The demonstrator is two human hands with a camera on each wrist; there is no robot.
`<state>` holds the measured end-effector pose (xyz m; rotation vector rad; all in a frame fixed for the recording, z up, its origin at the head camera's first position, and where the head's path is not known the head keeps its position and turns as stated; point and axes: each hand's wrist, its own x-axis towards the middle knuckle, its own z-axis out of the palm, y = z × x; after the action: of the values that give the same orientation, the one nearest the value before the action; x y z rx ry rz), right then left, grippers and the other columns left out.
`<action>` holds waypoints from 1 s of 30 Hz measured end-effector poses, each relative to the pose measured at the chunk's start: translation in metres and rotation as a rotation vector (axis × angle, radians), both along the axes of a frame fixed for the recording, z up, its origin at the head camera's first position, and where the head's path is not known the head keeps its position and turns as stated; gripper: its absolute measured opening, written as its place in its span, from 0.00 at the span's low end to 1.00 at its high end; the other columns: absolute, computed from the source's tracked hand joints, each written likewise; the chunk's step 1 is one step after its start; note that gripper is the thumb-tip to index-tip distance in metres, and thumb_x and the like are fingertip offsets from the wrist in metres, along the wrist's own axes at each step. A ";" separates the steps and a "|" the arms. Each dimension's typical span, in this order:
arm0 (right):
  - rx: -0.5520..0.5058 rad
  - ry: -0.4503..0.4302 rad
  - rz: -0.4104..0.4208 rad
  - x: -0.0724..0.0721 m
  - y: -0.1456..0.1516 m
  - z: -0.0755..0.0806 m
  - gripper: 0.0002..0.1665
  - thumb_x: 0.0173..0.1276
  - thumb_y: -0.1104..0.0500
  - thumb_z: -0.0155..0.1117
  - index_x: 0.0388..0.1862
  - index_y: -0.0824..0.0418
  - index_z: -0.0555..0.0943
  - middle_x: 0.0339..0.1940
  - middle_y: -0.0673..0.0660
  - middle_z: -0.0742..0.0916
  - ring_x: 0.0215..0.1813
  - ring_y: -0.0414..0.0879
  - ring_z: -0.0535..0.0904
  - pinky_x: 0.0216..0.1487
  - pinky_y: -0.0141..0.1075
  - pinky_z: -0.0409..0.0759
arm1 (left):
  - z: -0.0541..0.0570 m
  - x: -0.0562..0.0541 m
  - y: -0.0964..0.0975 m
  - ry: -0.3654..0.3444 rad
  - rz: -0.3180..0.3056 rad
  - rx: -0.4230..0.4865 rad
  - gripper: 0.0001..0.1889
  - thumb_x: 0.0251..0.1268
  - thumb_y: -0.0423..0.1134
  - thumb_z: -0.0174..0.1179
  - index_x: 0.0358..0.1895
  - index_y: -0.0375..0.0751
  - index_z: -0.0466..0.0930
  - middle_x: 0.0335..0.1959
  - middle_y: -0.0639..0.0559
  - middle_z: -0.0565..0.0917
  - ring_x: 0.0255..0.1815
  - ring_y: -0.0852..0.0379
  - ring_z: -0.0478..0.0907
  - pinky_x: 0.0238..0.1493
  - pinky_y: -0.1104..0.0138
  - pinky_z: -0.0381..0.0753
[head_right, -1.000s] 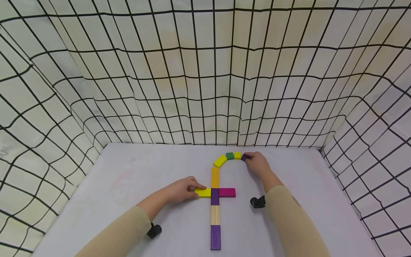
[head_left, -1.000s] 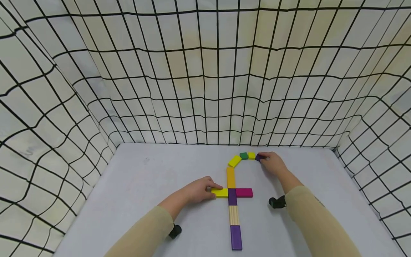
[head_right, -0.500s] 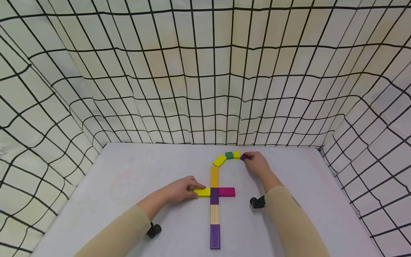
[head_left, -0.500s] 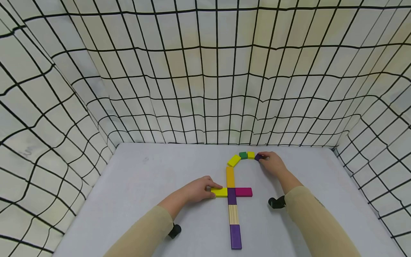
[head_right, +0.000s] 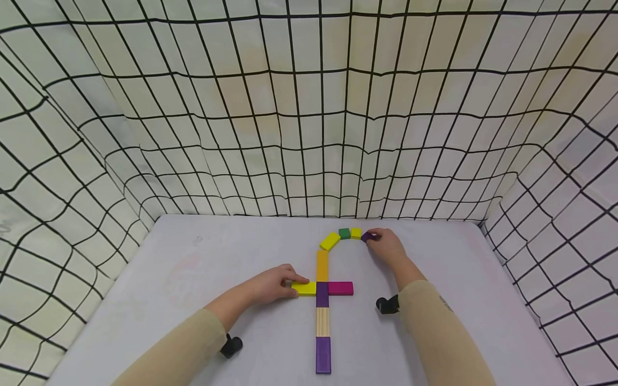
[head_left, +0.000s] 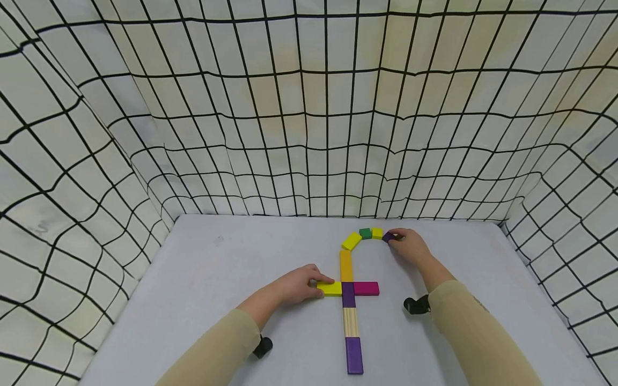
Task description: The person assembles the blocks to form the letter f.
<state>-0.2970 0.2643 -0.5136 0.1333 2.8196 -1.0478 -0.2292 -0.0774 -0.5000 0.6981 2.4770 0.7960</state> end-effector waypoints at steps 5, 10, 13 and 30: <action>-0.011 0.005 0.001 0.000 0.000 0.000 0.26 0.74 0.55 0.59 0.68 0.62 0.74 0.59 0.68 0.78 0.61 0.63 0.71 0.63 0.57 0.68 | -0.001 0.000 0.000 0.006 0.002 -0.005 0.18 0.66 0.43 0.66 0.58 0.62 0.84 0.42 0.63 0.75 0.40 0.59 0.71 0.44 0.66 0.73; -0.006 0.010 -0.004 0.000 0.003 -0.001 0.27 0.74 0.54 0.59 0.69 0.60 0.73 0.57 0.67 0.79 0.59 0.62 0.72 0.63 0.57 0.68 | -0.002 -0.001 0.000 0.003 0.005 -0.002 0.18 0.66 0.43 0.66 0.58 0.62 0.84 0.42 0.64 0.75 0.40 0.59 0.72 0.45 0.66 0.73; -0.003 0.009 -0.002 -0.001 0.005 -0.002 0.27 0.74 0.54 0.59 0.69 0.60 0.73 0.57 0.67 0.79 0.59 0.62 0.72 0.62 0.57 0.68 | -0.002 -0.001 0.000 -0.003 0.008 0.001 0.18 0.66 0.43 0.66 0.58 0.63 0.83 0.43 0.64 0.76 0.41 0.59 0.72 0.46 0.65 0.73; -0.030 0.020 0.008 0.004 0.008 0.009 0.28 0.77 0.53 0.54 0.71 0.62 0.70 0.61 0.67 0.77 0.57 0.60 0.72 0.58 0.53 0.72 | -0.002 -0.002 0.000 -0.082 0.040 0.061 0.19 0.66 0.46 0.65 0.59 0.64 0.82 0.51 0.60 0.78 0.47 0.56 0.71 0.53 0.58 0.72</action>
<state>-0.2931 0.2723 -0.5043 0.1088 2.8182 -1.0954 -0.2307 -0.0776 -0.5018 0.6261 2.4088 0.9006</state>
